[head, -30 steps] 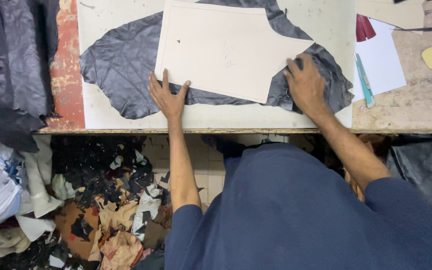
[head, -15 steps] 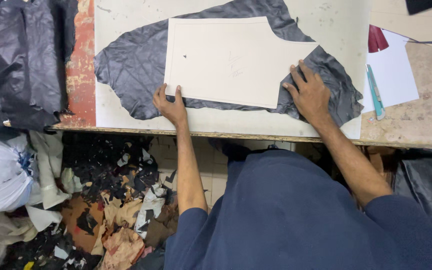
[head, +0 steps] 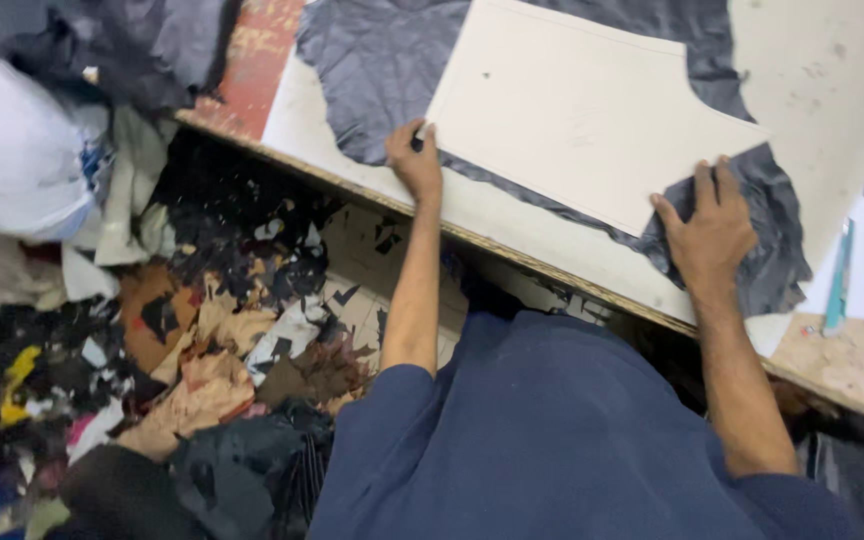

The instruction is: The person lays a black fabric sheet on a work table, places a paper pattern on top, and uses a utility knife to cut the fabric along the pattern edges. The person repeats this process with additional fabric pieces and patterns, then stacks the cut pieces.

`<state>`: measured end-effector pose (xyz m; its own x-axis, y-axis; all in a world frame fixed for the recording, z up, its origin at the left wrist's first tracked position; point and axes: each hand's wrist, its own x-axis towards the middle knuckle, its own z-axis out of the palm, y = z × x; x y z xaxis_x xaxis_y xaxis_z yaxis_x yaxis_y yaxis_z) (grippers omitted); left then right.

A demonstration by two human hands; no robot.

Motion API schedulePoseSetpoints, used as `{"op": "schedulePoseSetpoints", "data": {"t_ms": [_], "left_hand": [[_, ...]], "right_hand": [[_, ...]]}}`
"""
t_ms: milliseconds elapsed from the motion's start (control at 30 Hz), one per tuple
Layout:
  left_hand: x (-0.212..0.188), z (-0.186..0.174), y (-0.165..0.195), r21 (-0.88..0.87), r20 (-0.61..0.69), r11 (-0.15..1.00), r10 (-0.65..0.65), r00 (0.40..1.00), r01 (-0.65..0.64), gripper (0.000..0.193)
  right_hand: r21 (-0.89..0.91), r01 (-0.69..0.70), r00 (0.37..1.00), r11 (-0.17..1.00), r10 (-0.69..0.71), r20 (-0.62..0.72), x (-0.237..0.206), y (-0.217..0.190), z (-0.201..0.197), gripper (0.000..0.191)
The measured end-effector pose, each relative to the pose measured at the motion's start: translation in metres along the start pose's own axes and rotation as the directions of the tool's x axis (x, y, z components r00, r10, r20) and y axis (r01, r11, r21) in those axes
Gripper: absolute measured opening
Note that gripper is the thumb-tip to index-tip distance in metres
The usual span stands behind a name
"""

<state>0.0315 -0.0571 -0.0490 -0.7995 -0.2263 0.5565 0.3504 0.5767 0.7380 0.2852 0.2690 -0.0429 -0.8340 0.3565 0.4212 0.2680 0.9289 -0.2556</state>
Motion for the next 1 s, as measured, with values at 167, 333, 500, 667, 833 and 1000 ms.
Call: {"op": "schedulePoseSetpoints", "data": {"t_ms": [167,333,500,667,833,1000], "left_hand": [[0.001,-0.007,0.012,0.077,-0.008,0.996,-0.053,0.999,0.053,0.023],[0.001,-0.012,0.018,0.084,0.04,0.993,-0.08,0.996,0.077,0.022],[0.001,-0.011,0.016,0.081,0.049,0.993,-0.088,0.995,0.084,0.02],[0.0,-0.01,0.013,0.089,0.048,0.994,-0.067,0.997,0.062,0.021],[-0.002,-0.009,0.01,0.046,0.05,0.996,-0.078,0.996,0.076,0.023],[-0.004,-0.007,0.003,-0.009,0.052,0.995,-0.1,0.994,0.101,0.022]], "right_hand": [[0.012,0.024,1.0,1.0,-0.024,-0.016,0.001,0.0,0.004,0.067],[0.041,0.021,1.0,0.999,-0.02,-0.007,-0.001,0.003,0.006,0.066],[0.034,0.011,1.0,0.999,-0.011,0.009,-0.003,0.003,0.006,0.066],[0.022,0.002,1.0,1.0,-0.002,0.024,0.0,-0.004,-0.001,0.068],[0.002,-0.064,0.98,0.998,0.063,0.187,0.014,-0.007,-0.016,0.071],[-0.11,-0.016,0.952,0.994,0.049,0.303,0.032,-0.009,-0.027,0.07]]}}
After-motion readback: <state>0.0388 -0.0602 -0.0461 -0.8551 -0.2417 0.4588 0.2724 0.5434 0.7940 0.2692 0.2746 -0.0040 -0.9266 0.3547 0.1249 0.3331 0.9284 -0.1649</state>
